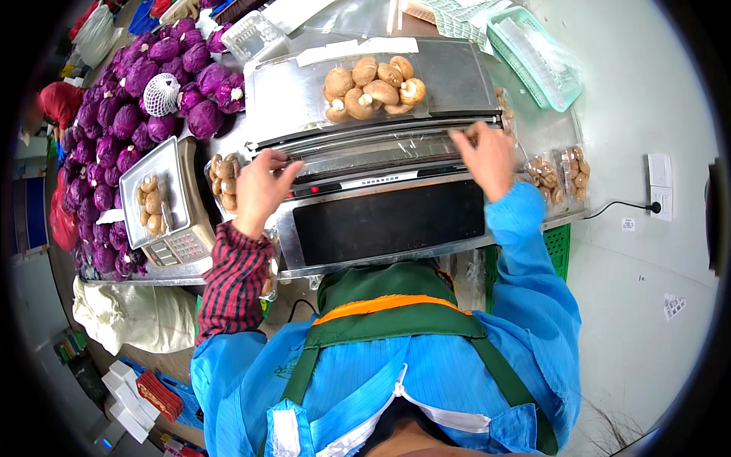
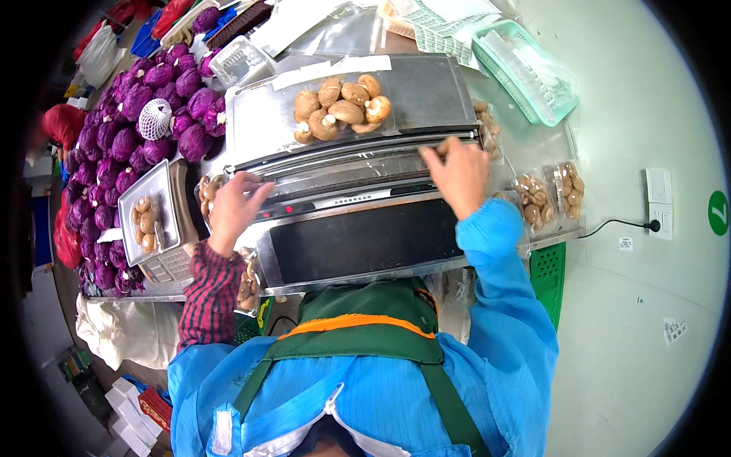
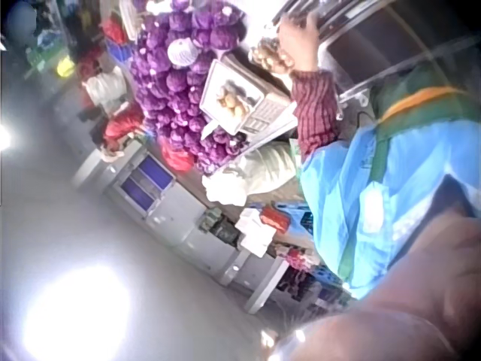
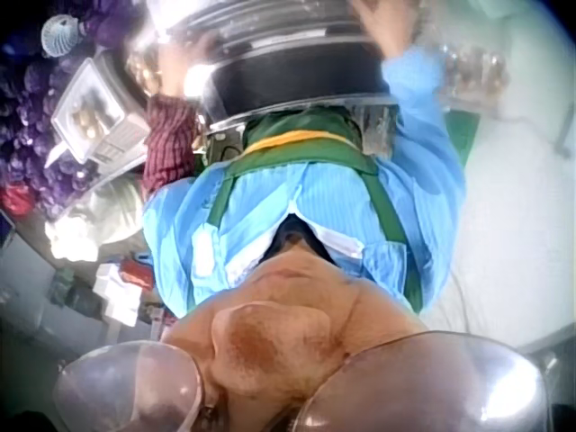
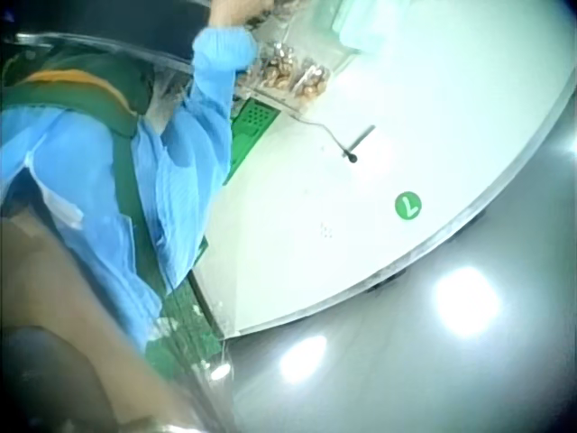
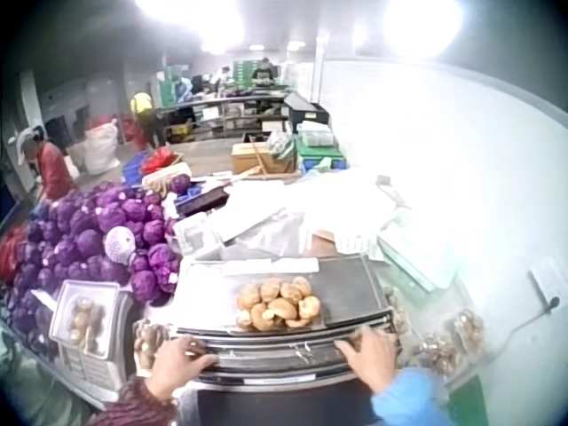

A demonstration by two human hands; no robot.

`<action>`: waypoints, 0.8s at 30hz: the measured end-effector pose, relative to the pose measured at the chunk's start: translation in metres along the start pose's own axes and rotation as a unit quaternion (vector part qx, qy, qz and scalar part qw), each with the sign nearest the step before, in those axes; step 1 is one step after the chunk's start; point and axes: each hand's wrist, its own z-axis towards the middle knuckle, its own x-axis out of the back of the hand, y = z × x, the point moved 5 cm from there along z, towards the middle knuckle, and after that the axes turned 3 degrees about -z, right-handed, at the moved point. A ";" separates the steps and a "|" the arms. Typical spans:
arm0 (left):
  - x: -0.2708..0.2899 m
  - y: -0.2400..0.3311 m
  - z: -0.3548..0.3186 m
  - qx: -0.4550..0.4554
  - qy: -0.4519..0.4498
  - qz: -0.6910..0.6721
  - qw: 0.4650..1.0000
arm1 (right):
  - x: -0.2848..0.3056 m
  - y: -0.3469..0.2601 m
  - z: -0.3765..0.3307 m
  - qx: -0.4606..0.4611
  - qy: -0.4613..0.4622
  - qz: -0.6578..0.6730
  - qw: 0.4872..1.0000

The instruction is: The person places mushrooms into plastic trays, seals them with plastic wrap using a wrapping machine, and then applies adhesive labels to the packaged produce.

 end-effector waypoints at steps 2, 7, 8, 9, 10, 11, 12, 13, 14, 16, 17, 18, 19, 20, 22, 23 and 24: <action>-0.018 0.004 0.010 0.065 -0.069 -0.134 0.986 | -0.026 -0.009 0.007 -0.014 -0.029 0.132 0.991; -0.003 0.001 -0.009 0.199 -0.124 -0.423 0.875 | -0.016 -0.001 0.008 -0.166 -0.126 0.561 0.801; -0.002 -0.002 -0.017 0.220 -0.115 -0.426 0.870 | -0.013 -0.004 0.003 -0.175 -0.140 0.579 0.784; -0.010 -0.005 -0.022 0.249 -0.130 -0.459 0.843 | -0.011 -0.007 -0.001 -0.183 -0.154 0.596 0.767; -0.014 -0.007 -0.027 0.277 -0.163 -0.490 0.810 | -0.012 -0.010 -0.004 -0.191 -0.170 0.612 0.749; -0.022 -0.006 -0.026 0.303 -0.200 -0.576 0.732 | -0.018 -0.007 -0.001 -0.207 -0.199 0.627 0.724; -0.029 -0.004 -0.024 0.325 -0.233 -0.653 0.643 | -0.017 -0.007 -0.001 -0.211 -0.213 0.681 0.668; -0.028 -0.001 -0.026 0.301 -0.230 -0.695 0.611 | -0.013 -0.009 -0.002 -0.211 -0.228 0.731 0.608; -0.027 0.006 -0.021 0.271 -0.233 -0.734 0.577 | -0.004 -0.012 0.001 -0.211 -0.234 0.776 0.546; -0.007 0.035 -0.019 0.206 -0.233 -0.731 0.607 | 0.028 -0.021 0.006 -0.156 -0.196 0.797 0.550; 0.013 0.048 -0.018 0.130 -0.251 -0.745 0.604 | 0.050 -0.028 0.008 -0.105 -0.183 0.806 0.553; 0.030 0.057 -0.014 0.053 -0.269 -0.755 0.596 | 0.069 -0.034 0.014 -0.056 -0.169 0.813 0.554; 0.048 0.065 -0.002 -0.060 -0.307 -0.786 0.534 | 0.087 -0.039 0.031 0.058 -0.164 0.840 0.514; 0.068 0.072 0.011 -0.170 -0.333 -0.803 0.464 | 0.105 -0.048 0.047 0.171 -0.162 0.856 0.461; 0.080 0.082 0.061 -0.179 -0.204 -0.820 0.504 | 0.113 -0.059 0.076 0.137 0.077 0.806 0.570; 0.083 0.091 0.087 -0.182 -0.138 -0.822 0.522 | 0.115 -0.066 0.093 0.150 0.143 0.764 0.610; 0.077 0.096 0.117 -0.187 -0.078 -0.821 0.534 | 0.108 -0.069 0.132 0.241 0.104 0.719 0.644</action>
